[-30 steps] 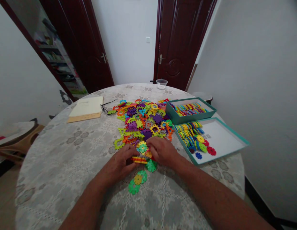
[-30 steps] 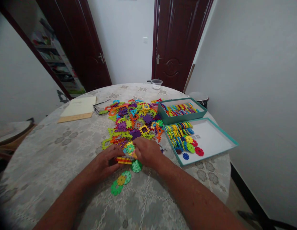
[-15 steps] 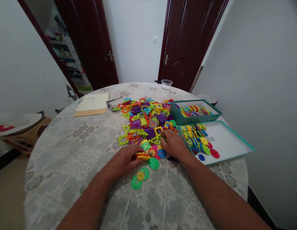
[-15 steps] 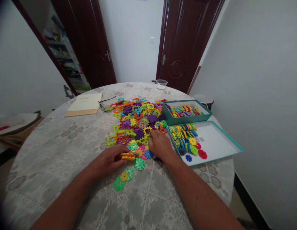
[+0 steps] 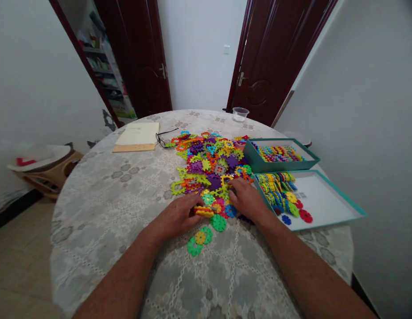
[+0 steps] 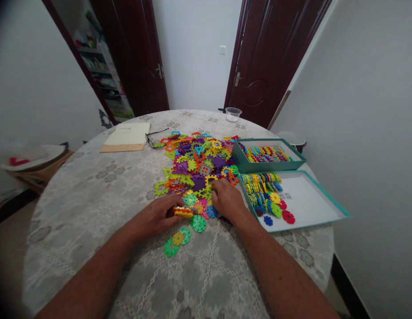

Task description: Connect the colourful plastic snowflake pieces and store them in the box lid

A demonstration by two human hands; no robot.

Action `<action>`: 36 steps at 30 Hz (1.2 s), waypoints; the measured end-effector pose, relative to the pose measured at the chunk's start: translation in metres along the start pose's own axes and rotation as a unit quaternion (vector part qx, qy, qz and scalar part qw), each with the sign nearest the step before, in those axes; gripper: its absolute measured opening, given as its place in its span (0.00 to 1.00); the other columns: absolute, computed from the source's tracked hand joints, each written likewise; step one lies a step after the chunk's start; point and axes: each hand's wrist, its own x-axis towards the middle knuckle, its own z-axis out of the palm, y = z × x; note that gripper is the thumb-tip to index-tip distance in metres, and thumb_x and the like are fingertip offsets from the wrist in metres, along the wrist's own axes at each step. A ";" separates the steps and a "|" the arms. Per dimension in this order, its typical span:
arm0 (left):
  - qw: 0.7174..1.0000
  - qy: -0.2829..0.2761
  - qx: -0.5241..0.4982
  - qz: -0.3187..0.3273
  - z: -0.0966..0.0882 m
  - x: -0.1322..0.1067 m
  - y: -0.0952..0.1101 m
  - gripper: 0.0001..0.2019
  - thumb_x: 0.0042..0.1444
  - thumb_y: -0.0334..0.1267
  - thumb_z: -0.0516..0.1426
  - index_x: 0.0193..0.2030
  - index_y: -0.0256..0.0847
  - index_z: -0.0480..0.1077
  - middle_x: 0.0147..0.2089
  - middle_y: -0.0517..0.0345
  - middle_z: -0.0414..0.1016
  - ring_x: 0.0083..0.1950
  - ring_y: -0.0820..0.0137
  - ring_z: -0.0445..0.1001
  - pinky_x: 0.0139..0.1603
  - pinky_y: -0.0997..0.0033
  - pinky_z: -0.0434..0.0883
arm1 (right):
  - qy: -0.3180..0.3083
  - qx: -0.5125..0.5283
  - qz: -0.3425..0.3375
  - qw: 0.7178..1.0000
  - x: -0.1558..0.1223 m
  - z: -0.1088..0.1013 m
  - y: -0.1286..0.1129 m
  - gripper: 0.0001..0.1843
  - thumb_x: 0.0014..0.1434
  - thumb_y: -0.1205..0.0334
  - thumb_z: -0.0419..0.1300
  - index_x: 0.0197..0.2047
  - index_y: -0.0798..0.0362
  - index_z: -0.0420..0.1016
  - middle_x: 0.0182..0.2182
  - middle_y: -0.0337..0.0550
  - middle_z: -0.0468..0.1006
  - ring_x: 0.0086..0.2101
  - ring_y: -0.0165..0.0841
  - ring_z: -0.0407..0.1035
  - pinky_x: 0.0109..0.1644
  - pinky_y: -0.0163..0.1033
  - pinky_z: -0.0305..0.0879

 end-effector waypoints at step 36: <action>1.000 -0.001 -0.007 -0.004 0.000 -0.001 -0.001 0.06 0.67 0.42 0.58 0.48 0.46 0.71 0.45 0.57 0.75 0.43 0.66 0.71 0.43 0.68 0.64 | -0.105 -0.060 -0.006 0.993 -0.013 -0.027 -0.004 0.18 0.65 0.47 0.64 0.50 0.50 0.75 0.51 0.52 0.79 0.50 0.44 0.74 0.51 0.42 0.64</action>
